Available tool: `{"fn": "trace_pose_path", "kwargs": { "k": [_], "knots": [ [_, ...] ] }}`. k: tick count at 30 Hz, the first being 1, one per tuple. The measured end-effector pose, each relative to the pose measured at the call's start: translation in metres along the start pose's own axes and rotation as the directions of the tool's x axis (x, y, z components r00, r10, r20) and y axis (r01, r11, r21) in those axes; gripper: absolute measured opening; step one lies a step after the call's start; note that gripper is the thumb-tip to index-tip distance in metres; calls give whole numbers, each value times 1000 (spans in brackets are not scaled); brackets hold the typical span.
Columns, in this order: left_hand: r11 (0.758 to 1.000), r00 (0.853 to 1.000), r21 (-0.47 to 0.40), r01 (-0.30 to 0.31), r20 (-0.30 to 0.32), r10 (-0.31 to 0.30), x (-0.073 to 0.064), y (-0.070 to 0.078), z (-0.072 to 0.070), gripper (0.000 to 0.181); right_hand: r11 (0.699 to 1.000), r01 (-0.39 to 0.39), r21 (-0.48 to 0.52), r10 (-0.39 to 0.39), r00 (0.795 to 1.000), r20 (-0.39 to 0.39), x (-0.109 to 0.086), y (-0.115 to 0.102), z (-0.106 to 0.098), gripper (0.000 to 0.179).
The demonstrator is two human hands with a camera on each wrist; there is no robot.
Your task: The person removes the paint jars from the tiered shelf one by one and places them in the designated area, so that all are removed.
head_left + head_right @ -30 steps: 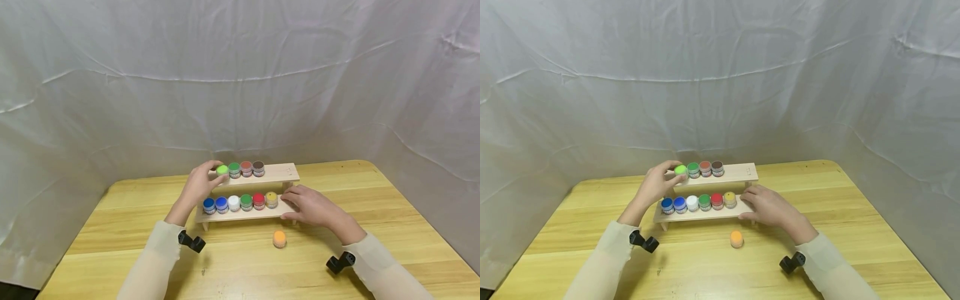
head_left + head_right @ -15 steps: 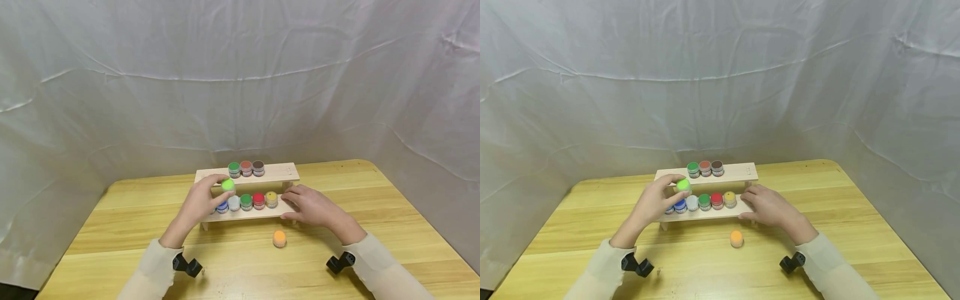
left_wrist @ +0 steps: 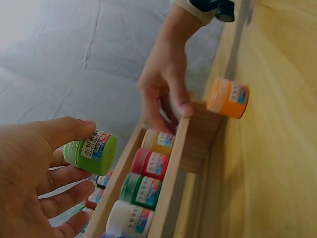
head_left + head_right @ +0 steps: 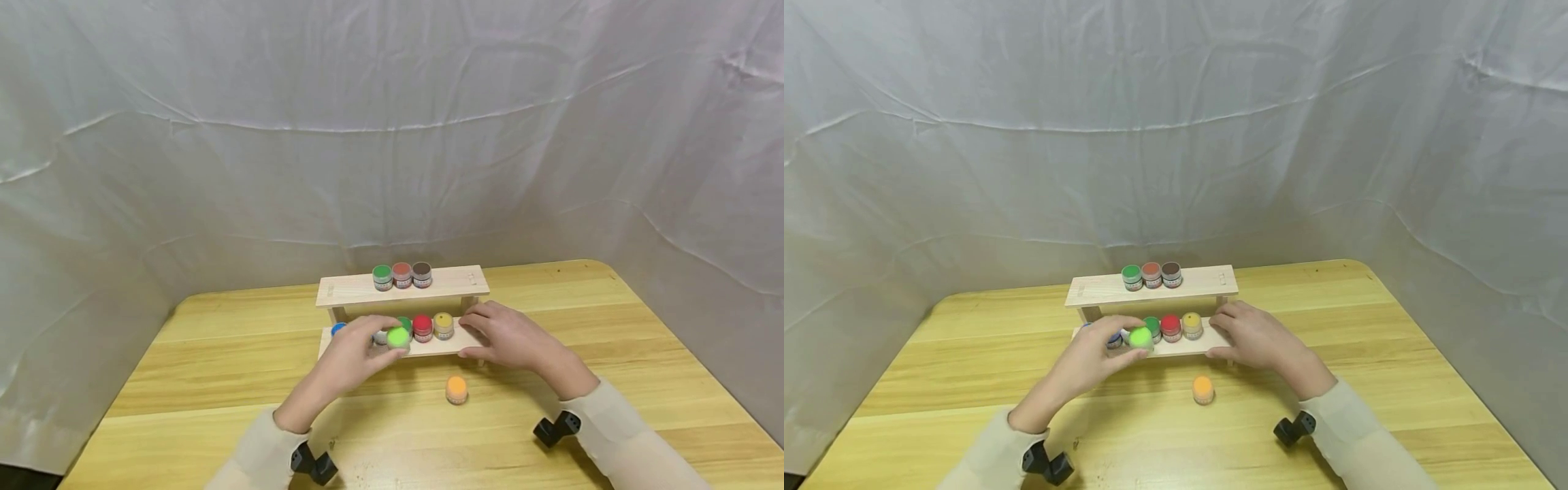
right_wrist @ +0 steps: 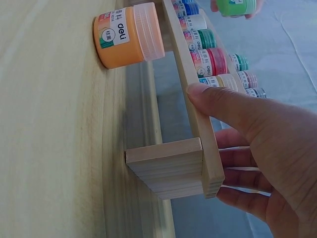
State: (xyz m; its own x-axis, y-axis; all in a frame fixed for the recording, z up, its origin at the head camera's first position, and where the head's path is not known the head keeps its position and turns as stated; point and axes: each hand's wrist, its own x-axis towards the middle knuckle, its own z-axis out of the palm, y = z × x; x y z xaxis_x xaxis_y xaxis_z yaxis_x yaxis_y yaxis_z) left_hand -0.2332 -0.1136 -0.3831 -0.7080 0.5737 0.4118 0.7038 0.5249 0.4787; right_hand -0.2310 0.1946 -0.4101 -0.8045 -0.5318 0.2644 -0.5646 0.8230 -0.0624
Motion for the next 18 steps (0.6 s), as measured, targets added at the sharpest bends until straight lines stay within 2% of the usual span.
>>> {"fn": "trace_pose_path", "kwargs": {
  "k": [9,18],
  "knots": [
    [1000,994,24,10,107,-12,-2,7,15,40,1000,-4,1,4,1000,7,0,-1,0,59],
    [1000,989,-10,5,147,-3,-4,8,28,41,1000,-4,7,4,1000,7,0,-2,-1,59]
  ]
}}
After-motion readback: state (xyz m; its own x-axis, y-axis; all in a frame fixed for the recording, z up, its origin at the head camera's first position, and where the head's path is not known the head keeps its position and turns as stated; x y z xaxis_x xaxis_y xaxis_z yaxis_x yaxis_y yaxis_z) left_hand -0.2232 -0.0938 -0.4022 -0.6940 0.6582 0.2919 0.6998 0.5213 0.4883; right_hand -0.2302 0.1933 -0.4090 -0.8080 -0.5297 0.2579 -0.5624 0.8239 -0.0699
